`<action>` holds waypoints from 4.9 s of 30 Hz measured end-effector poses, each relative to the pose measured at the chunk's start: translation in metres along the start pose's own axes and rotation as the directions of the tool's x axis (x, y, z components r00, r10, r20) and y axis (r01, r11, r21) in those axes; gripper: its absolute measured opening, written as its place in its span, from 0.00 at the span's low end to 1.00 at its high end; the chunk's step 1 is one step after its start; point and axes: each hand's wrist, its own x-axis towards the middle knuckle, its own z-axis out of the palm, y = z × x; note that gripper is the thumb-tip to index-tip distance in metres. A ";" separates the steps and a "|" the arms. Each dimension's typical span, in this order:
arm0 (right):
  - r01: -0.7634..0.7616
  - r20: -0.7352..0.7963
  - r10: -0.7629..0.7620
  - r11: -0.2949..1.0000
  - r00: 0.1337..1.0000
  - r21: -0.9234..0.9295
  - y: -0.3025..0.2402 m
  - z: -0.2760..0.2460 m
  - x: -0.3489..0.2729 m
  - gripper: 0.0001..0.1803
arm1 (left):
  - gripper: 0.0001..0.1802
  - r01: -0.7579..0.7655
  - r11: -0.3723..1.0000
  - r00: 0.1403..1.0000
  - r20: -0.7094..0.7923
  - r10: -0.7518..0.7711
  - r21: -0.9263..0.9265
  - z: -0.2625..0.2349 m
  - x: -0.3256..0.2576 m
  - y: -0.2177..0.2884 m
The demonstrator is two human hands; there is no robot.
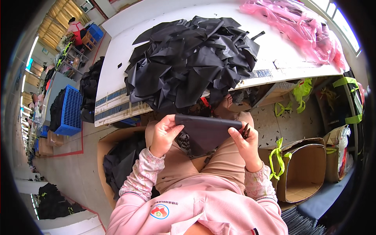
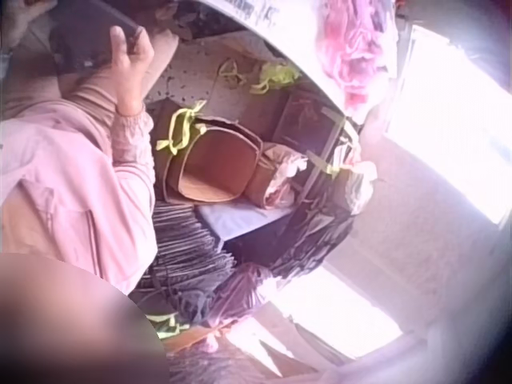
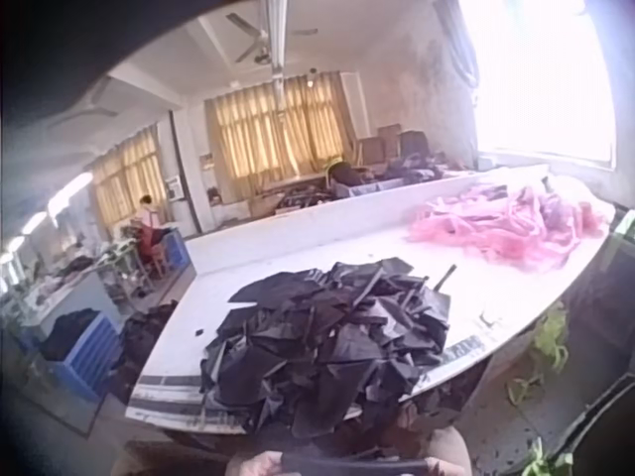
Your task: The recorder is trimming and inspecting black fabric components at a production workstation.
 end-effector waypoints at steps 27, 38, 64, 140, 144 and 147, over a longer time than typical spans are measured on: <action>0.395 0.143 -0.370 0.815 0.918 -0.425 -0.013 0.052 0.003 0.16 | 0.21 -0.356 0.824 0.932 0.100 0.349 0.441 0.046 -0.012 0.014; 0.317 0.201 -0.269 0.908 0.942 -0.273 -0.018 0.038 0.007 0.09 | 0.11 -0.448 0.726 0.894 0.254 0.369 0.521 0.029 0.000 0.014; 0.121 0.270 -0.029 0.936 0.963 -0.331 -0.010 0.038 0.006 0.12 | 0.10 0.075 0.967 0.966 0.222 -0.131 0.245 0.032 -0.023 -0.004; -0.305 0.449 0.328 0.944 0.831 -0.125 -0.003 0.023 -0.011 0.19 | 0.05 0.135 0.985 0.962 0.251 -0.104 -0.111 0.028 -0.013 -0.006; -0.161 0.502 0.250 0.963 0.828 -0.214 0.000 0.017 -0.008 0.21 | 0.04 0.279 0.949 0.912 0.349 -0.215 -0.146 0.026 -0.011 -0.003; 0.148 0.492 0.060 0.916 0.869 -0.372 -0.004 0.016 -0.008 0.22 | 0.04 0.322 0.936 0.883 0.403 -0.242 -0.143 0.021 -0.009 -0.008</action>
